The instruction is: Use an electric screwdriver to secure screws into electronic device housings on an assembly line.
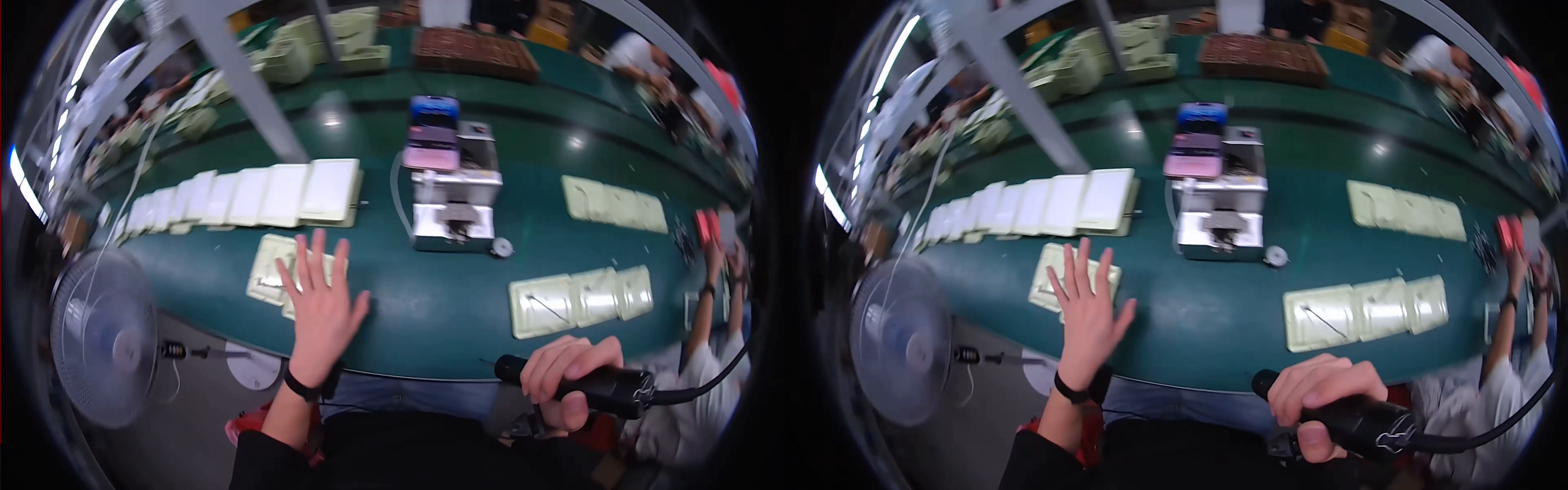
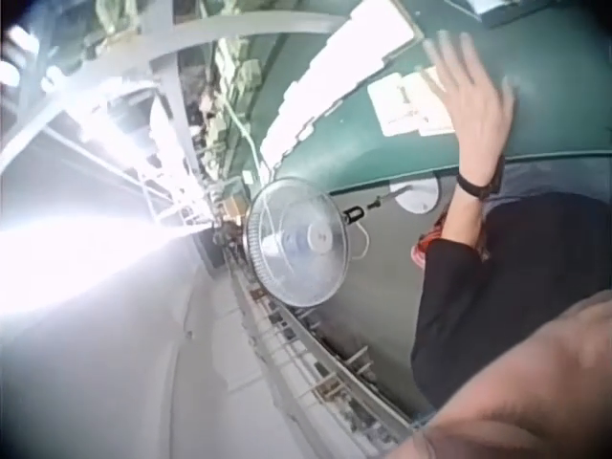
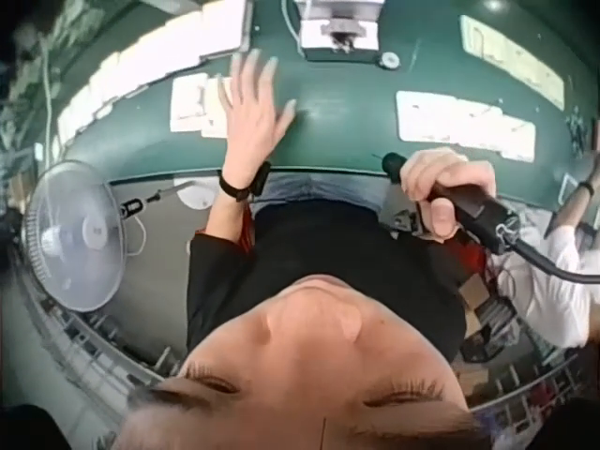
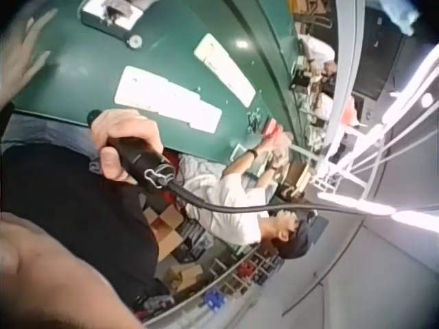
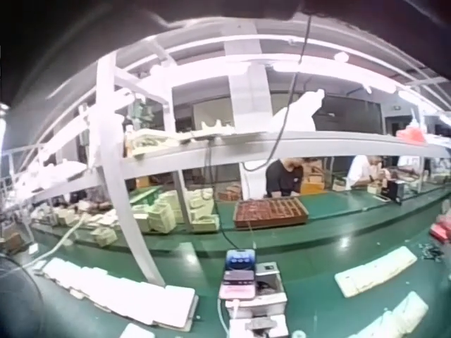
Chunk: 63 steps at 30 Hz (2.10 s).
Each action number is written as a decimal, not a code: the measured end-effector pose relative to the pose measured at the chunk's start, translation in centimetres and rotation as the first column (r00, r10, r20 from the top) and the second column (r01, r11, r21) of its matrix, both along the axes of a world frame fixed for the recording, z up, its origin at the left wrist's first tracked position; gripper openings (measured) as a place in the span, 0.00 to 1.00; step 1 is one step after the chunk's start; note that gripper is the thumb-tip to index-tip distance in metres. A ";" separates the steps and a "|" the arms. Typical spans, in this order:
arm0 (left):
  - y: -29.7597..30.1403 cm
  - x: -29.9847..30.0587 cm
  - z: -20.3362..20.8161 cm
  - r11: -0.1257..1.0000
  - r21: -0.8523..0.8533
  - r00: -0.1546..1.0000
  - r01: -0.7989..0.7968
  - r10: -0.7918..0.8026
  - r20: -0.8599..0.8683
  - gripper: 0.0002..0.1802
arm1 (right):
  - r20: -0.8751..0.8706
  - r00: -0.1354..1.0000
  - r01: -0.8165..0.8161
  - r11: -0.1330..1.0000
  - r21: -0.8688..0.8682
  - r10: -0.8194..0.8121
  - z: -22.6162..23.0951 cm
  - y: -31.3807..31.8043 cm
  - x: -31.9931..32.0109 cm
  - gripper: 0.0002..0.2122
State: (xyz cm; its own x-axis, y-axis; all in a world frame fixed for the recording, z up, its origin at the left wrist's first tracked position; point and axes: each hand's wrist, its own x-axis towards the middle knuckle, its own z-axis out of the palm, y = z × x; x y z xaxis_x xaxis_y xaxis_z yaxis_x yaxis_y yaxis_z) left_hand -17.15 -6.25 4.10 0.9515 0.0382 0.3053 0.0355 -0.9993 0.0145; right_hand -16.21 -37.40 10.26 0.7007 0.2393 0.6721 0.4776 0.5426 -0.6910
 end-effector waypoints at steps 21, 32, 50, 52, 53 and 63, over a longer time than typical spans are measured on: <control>-5.4 -3.7 -5.5 0.710 -0.197 0.722 0.676 -0.692 -0.017 0.35 | 0.109 0.959 0.265 0.963 -0.038 -0.260 3.7 9.6 9.3 0.12; -3.7 -2.8 -5.6 0.654 -0.476 0.761 0.589 -0.647 0.053 0.25 | 0.018 0.928 0.369 0.911 -0.183 -0.372 1.9 12.6 11.3 0.10; -3.8 -2.8 -6.0 0.656 -0.461 0.756 0.598 -0.652 0.054 0.24 | -0.161 0.944 0.224 0.916 -0.333 -0.289 -2.1 14.0 6.3 0.15; -3.9 -2.9 -6.2 0.649 -0.474 0.758 0.595 -0.649 0.064 0.24 | -0.157 0.938 0.240 0.907 -0.348 -0.308 -2.2 14.0 6.2 0.15; -3.9 -2.9 -6.2 0.645 -0.478 0.759 0.596 -0.647 0.072 0.25 | -0.152 0.936 0.248 0.902 -0.354 -0.318 -2.2 14.1 6.2 0.15; -3.5 -2.9 -6.0 0.653 -0.492 0.772 0.576 -0.632 0.066 0.24 | -0.025 0.967 0.247 0.952 -0.181 -0.255 -0.5 12.7 8.2 0.12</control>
